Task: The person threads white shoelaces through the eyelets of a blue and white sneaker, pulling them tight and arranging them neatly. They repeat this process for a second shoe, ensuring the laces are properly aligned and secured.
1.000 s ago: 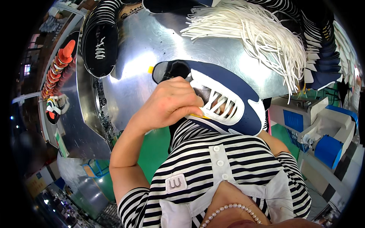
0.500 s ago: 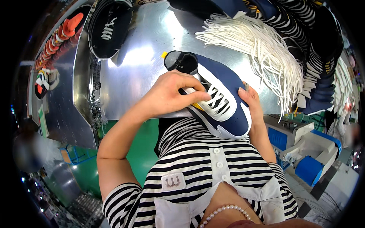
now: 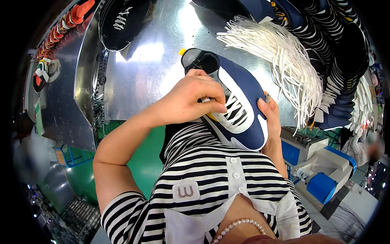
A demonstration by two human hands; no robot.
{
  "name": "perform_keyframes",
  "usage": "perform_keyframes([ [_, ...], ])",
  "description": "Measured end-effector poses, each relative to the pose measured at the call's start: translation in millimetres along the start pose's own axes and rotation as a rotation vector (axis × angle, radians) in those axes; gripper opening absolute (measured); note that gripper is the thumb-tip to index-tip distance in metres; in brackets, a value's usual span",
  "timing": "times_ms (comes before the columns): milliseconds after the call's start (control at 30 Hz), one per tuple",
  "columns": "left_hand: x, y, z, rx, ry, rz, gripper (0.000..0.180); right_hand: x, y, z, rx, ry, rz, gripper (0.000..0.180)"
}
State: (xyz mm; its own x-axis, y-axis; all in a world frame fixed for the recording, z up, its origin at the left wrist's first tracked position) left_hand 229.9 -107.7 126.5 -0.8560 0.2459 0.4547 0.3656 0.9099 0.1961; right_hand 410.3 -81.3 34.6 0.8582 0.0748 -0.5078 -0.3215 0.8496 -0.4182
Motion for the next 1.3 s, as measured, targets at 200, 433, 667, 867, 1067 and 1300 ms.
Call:
perform_keyframes([
  [200,6,-15,-11,-0.192,-0.135,0.071,0.013,3,-10,-12,0.033,0.136,-0.028,0.027],
  [433,6,-5,10,-0.024,-0.025,-0.026,0.012,-11,-1,-13,-0.012,0.111,0.046,0.031],
  [667,52,-65,29,0.029,0.220,-0.847,0.043,0,12,-17,-0.088,0.242,0.075,0.045],
  [867,-27,-77,86,0.503,-1.561,-0.637,0.043,-27,38,-56,-0.245,0.220,0.202,0.040],
  [1067,136,-71,48,0.437,0.048,-0.686,0.032,-3,72,-10,0.249,-0.558,0.045,0.019],
  [1300,260,12,219,0.570,1.401,-0.557,0.040,-41,66,30,0.773,-1.121,0.036,0.013],
])
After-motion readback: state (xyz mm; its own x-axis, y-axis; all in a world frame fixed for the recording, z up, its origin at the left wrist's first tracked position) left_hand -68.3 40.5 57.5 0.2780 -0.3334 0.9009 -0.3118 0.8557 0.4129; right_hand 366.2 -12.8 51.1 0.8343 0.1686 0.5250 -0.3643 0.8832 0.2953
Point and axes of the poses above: each hand's wrist, its own y-axis towards the middle knuckle, its own x-axis out of the back of the hand, z = x × y, the point moved 9 cm from there along y, towards the middle knuckle, and after that the axes turned 5 degrees about -z, right-handed, at the moved point
